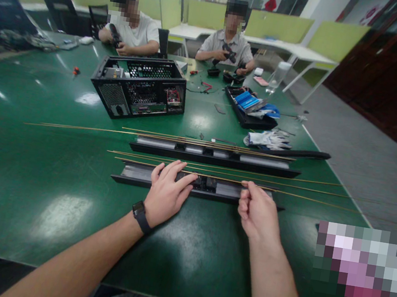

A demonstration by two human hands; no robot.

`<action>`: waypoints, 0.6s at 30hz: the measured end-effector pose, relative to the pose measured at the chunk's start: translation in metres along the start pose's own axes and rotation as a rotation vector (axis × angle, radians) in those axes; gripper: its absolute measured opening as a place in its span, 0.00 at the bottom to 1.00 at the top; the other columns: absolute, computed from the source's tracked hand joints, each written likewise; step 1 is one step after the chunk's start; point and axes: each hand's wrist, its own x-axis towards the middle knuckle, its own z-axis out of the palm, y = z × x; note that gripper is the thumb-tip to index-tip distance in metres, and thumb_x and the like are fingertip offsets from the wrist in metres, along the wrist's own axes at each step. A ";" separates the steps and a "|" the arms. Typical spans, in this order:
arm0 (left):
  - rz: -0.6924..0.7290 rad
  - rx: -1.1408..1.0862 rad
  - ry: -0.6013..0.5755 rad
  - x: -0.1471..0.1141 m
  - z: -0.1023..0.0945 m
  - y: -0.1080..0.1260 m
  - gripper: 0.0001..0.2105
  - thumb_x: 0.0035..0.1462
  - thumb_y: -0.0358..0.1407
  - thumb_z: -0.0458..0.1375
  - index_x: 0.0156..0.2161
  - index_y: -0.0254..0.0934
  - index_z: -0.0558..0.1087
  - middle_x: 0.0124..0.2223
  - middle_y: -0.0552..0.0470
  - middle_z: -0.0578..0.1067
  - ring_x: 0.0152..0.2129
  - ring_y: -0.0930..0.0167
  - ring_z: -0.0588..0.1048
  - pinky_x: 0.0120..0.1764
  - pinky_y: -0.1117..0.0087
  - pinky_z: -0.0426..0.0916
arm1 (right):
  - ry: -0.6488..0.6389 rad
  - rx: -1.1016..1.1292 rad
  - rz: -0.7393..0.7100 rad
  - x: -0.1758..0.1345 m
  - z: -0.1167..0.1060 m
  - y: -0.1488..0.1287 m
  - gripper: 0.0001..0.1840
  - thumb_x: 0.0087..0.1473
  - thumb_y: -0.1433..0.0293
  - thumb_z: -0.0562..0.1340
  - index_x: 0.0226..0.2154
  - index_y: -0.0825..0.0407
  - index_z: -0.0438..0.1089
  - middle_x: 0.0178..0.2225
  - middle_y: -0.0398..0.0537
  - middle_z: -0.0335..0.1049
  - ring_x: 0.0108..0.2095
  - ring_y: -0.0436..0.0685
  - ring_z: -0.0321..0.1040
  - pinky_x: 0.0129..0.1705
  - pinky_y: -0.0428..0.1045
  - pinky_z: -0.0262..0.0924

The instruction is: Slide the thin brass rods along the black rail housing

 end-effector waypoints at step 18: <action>-0.001 0.003 -0.011 0.000 0.000 0.000 0.14 0.65 0.38 0.54 0.53 0.52 0.73 0.62 0.47 0.68 0.63 0.62 0.61 0.63 0.49 0.48 | 0.115 -0.045 -0.047 0.002 -0.002 -0.003 0.08 0.59 0.72 0.61 0.29 0.56 0.69 0.17 0.39 0.62 0.09 0.43 0.51 0.05 0.39 0.40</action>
